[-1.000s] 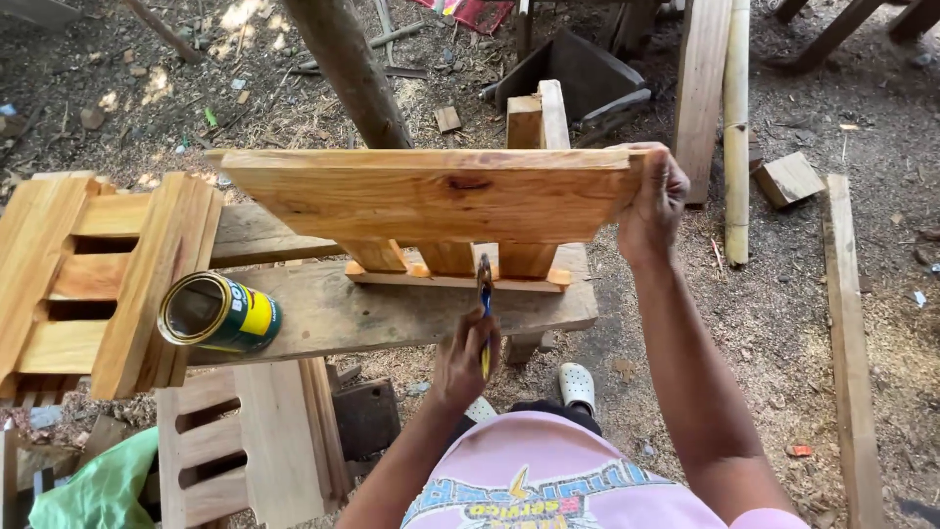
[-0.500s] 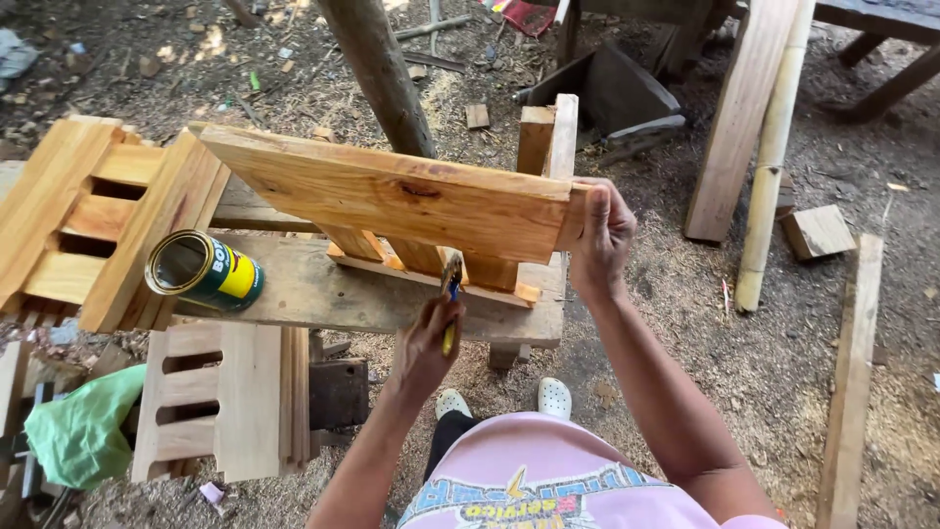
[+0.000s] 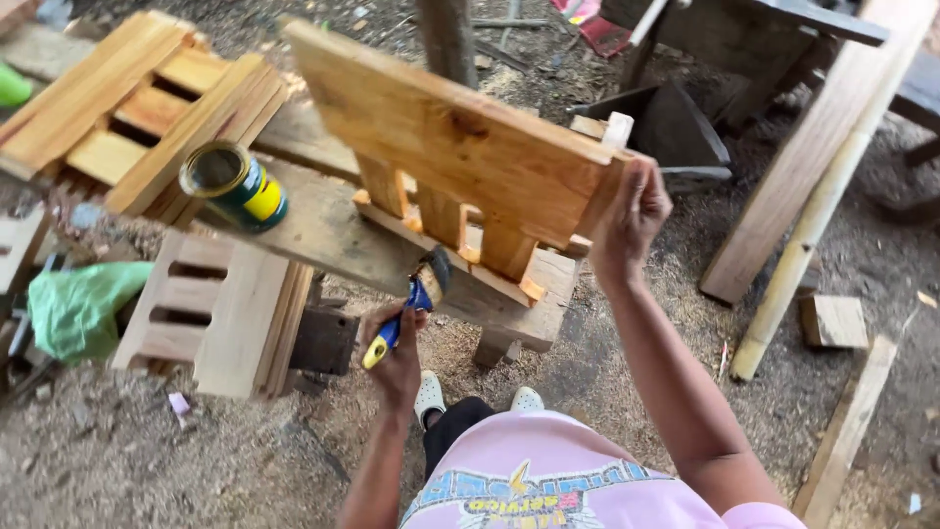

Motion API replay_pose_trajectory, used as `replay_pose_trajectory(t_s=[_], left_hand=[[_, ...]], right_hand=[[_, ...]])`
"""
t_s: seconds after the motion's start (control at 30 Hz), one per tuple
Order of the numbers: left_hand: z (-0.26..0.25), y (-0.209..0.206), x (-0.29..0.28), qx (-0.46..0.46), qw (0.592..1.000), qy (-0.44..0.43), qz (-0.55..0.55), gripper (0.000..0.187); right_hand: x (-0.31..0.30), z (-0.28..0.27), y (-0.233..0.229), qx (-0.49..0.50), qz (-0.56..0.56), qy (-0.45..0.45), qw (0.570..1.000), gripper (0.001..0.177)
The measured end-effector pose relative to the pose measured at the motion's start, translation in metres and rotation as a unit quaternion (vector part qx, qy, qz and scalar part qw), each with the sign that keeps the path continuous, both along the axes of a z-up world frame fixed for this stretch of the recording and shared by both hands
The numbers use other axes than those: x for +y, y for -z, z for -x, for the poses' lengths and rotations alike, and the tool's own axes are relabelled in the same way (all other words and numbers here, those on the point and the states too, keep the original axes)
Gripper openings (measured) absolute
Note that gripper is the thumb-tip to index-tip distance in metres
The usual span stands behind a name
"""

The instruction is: Applying wood stain or finish to wooden furniture parts using a paint brush.

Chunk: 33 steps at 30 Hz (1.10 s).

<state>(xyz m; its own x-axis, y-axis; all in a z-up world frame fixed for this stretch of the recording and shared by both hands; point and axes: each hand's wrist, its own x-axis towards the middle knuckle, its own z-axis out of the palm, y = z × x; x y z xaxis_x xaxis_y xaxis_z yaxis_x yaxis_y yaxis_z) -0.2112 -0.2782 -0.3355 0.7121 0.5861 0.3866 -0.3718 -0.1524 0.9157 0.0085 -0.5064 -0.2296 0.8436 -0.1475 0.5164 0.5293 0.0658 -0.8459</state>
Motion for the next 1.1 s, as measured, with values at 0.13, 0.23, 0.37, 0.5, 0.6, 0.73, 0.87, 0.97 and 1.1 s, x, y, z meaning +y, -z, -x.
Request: replay_pose_trajectory(t_s=[0.13,0.23,0.37,0.5,0.6,0.73,0.87,0.97,1.1], left_hand=[[0.021,0.019,0.006,0.053,0.983,-0.082,0.154,0.016],[0.039,0.016,0.010,0.079,0.975,-0.097,0.183,0.016],[0.050,0.000,0.032,-0.023,0.982,-0.061,0.176,0.016],[0.052,-0.018,0.083,0.028,0.992,-0.073,0.103,0.017],[0.048,-0.030,0.134,0.089,0.986,-0.094,0.109,0.016],[0.038,-0.074,0.214,0.074,0.991,-0.111,0.025,0.016],[0.017,-0.102,0.291,0.070,0.991,-0.110,-0.015,0.016],[-0.006,-0.115,0.340,0.027,0.996,-0.079,-0.013,0.016],[-0.042,-0.138,0.391,0.045,0.991,-0.105,-0.073,0.011]], right_hand=[[0.001,-0.020,0.010,-0.021,-0.052,-0.020,0.998,0.042],[-0.003,-0.026,0.014,-0.010,-0.102,-0.043,0.994,0.045],[-0.011,-0.037,0.026,0.046,-0.103,0.029,0.993,0.053],[-0.024,-0.053,0.052,0.014,-0.205,-0.061,0.977,0.050],[-0.029,-0.052,0.061,-0.017,-0.162,-0.041,0.986,0.045],[-0.009,-0.022,0.039,0.034,-0.162,0.022,0.986,0.036],[-0.020,-0.004,0.058,-0.016,-0.141,-0.010,0.990,0.037],[-0.011,0.019,0.054,-0.007,-0.135,-0.026,0.990,0.038],[-0.041,0.028,0.090,-0.019,-0.173,0.007,0.985,0.031]])
